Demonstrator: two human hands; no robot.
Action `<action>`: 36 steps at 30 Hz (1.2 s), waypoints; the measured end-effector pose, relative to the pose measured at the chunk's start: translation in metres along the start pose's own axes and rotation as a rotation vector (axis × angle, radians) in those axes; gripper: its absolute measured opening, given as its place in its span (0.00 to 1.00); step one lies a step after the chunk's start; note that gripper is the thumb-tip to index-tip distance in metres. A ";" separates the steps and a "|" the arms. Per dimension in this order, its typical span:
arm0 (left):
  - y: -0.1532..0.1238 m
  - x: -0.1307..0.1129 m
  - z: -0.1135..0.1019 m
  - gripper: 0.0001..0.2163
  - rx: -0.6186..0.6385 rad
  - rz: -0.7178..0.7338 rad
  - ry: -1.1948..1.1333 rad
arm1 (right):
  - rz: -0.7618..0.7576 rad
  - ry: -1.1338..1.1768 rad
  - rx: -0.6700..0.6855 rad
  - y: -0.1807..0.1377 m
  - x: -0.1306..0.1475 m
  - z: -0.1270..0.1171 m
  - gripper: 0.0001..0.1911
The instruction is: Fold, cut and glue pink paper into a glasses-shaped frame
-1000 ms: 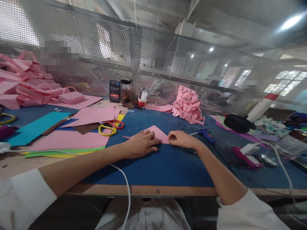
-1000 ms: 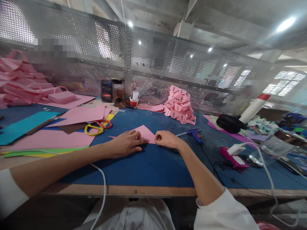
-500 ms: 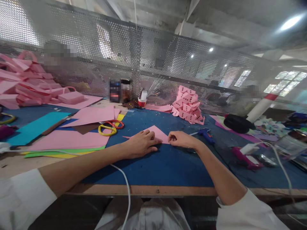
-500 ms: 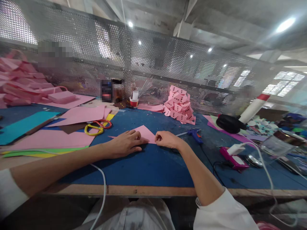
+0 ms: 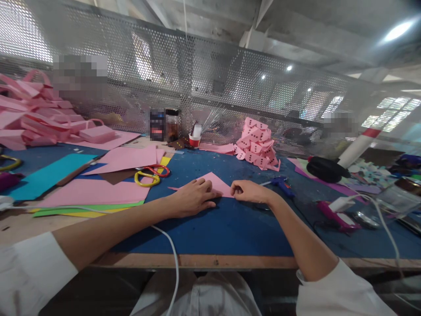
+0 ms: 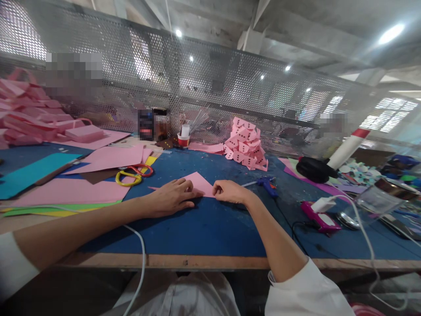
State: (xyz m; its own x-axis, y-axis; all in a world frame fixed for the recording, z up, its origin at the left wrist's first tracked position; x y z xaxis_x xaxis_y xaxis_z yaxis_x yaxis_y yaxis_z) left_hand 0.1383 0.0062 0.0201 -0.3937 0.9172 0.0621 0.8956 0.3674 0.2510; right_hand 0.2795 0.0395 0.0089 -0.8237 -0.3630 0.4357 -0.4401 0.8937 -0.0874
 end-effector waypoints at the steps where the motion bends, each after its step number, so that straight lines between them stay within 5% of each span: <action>1: 0.000 0.000 0.000 0.21 0.000 0.001 -0.002 | 0.001 0.000 0.001 0.000 0.000 0.000 0.11; 36: 0.000 0.000 -0.002 0.21 -0.005 -0.003 -0.016 | 0.064 -0.021 0.039 -0.005 -0.004 -0.004 0.12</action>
State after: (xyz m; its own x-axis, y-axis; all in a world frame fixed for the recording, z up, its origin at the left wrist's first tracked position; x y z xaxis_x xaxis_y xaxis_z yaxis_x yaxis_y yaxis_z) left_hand 0.1377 0.0056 0.0216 -0.3931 0.9183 0.0461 0.8933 0.3696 0.2557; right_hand 0.2861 0.0371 0.0111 -0.8578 -0.3108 0.4093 -0.3992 0.9046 -0.1498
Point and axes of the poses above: each hand's wrist, its own y-axis towards the middle knuckle, its own z-axis out of the palm, x = y × z, the point moved 9 cm from there along y, towards the middle knuckle, and after that the axes turned 4 degrees about -y, right-handed, at the moved point
